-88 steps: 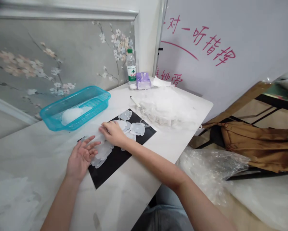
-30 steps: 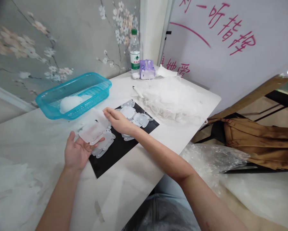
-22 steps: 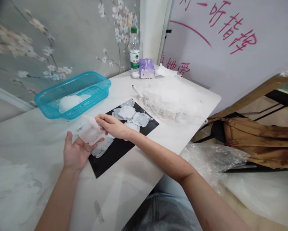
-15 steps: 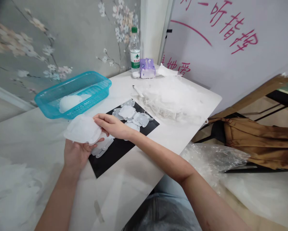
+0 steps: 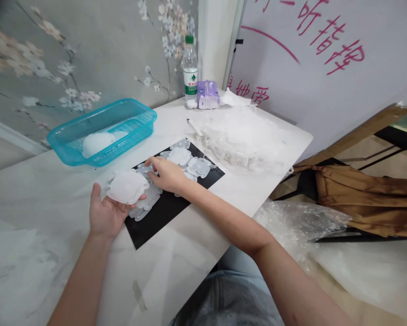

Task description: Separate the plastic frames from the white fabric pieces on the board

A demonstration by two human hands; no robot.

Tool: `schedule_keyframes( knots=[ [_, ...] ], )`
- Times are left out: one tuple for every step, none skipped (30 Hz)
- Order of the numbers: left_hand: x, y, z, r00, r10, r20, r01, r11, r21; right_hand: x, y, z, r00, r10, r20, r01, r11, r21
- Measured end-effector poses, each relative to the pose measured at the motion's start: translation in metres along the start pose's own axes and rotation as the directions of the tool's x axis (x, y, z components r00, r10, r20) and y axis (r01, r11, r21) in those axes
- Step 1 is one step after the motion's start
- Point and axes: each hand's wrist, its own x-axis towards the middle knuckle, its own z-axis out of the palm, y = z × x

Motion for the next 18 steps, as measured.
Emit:
schedule_keyframes(
  knots=[
    [-0.0001, 0.0001, 0.0, 1.0, -0.001, 0.004, 0.001, 1.0, 0.001, -0.0004, 0.0015, -0.0007, 0.998, -0.018, 0.061, 0.022, 0.997, -0.071],
    [-0.0002, 0.0003, 0.0, 1.0, 0.0, 0.011, 0.0, 1.0, 0.001, -0.001, 0.0024, -0.0013, 0.993, -0.033, 0.117, 0.048, 0.99, -0.129],
    [-0.0003, 0.0005, -0.0001, 1.0, 0.001, 0.019, -0.001, 1.0, 0.001, -0.0018, 0.0026, -0.0018, 0.986, -0.042, 0.16, 0.07, 0.982, -0.173],
    [-0.0004, 0.0008, -0.0001, 1.0, 0.001, 0.026, -0.002, 1.0, 0.001, -0.0025, 0.0024, -0.0022, 0.981, -0.048, 0.187, 0.086, 0.975, -0.205],
    [-0.0005, 0.0011, 0.0, 0.999, -0.001, 0.032, 0.001, 1.0, 0.002, -0.0031, 0.0019, -0.0024, 0.979, -0.053, 0.199, 0.099, 0.968, -0.229],
    [-0.0006, 0.0013, 0.0, 0.999, -0.004, 0.037, 0.004, 1.0, 0.003, -0.0035, 0.0011, -0.0025, 0.977, -0.059, 0.204, 0.109, 0.963, -0.247],
    [-0.0005, 0.0015, 0.0001, 0.999, -0.007, 0.04, 0.007, 1.0, 0.003, -0.0037, 0.0004, -0.0025, 0.976, -0.066, 0.207, 0.121, 0.957, -0.262],
    [-0.0004, 0.0016, 0.0002, 0.999, -0.009, 0.041, 0.009, 1.0, 0.002, -0.0037, -0.0004, -0.0023, 0.975, -0.075, 0.211, 0.133, 0.952, -0.274],
    [-0.0002, 0.0016, 0.0002, 0.999, -0.008, 0.043, 0.008, 1.0, 0.002, -0.0036, -0.001, -0.0021, 0.973, -0.082, 0.214, 0.143, 0.948, -0.285],
    [0.0, 0.0015, 0.0001, 0.999, -0.006, 0.044, 0.006, 1.0, 0.001, -0.0034, -0.0015, -0.0017, 0.973, -0.088, 0.216, 0.151, 0.943, -0.295],
    [0.0002, 0.0014, -0.0001, 0.999, -0.003, 0.044, 0.003, 1.0, 0.001, -0.0032, -0.002, -0.0014, 0.972, -0.091, 0.216, 0.156, 0.939, -0.305],
    [0.0003, 0.0011, -0.0003, 0.999, 0.0, 0.044, 0.0, 1.0, 0.001, -0.003, -0.0023, -0.0011, 0.972, -0.094, 0.215, 0.16, 0.936, -0.313],
    [0.0004, 0.0009, -0.0005, 0.999, 0.001, 0.044, -0.001, 1.0, 0.002, -0.0029, -0.0026, -0.0009, 0.972, -0.095, 0.214, 0.161, 0.934, -0.318],
    [0.0003, 0.0007, -0.0007, 0.999, 0.001, 0.043, -0.001, 1.0, 0.003, -0.0028, -0.0028, -0.0008, 0.973, -0.093, 0.213, 0.159, 0.935, -0.318],
    [0.0003, 0.0005, -0.0009, 0.999, 0.0, 0.041, 0.0, 1.0, 0.005, -0.0026, -0.0028, -0.001, 0.974, -0.089, 0.21, 0.153, 0.937, -0.312],
    [0.0003, 0.0003, -0.001, 0.999, -0.001, 0.04, 0.0, 1.0, 0.007, -0.0025, -0.0027, -0.0014, 0.975, -0.084, 0.207, 0.146, 0.942, -0.303],
    [0.0003, 0.0001, -0.0011, 0.999, -0.001, 0.04, 0.001, 1.0, 0.01, -0.0023, -0.0023, -0.002, 0.976, -0.076, 0.206, 0.136, 0.946, -0.295],
    [0.0003, -0.0001, -0.0012, 0.999, -0.002, 0.039, 0.002, 1.0, 0.014, -0.002, -0.0017, -0.0029, 0.975, -0.068, 0.212, 0.13, 0.948, -0.289]
  ],
)
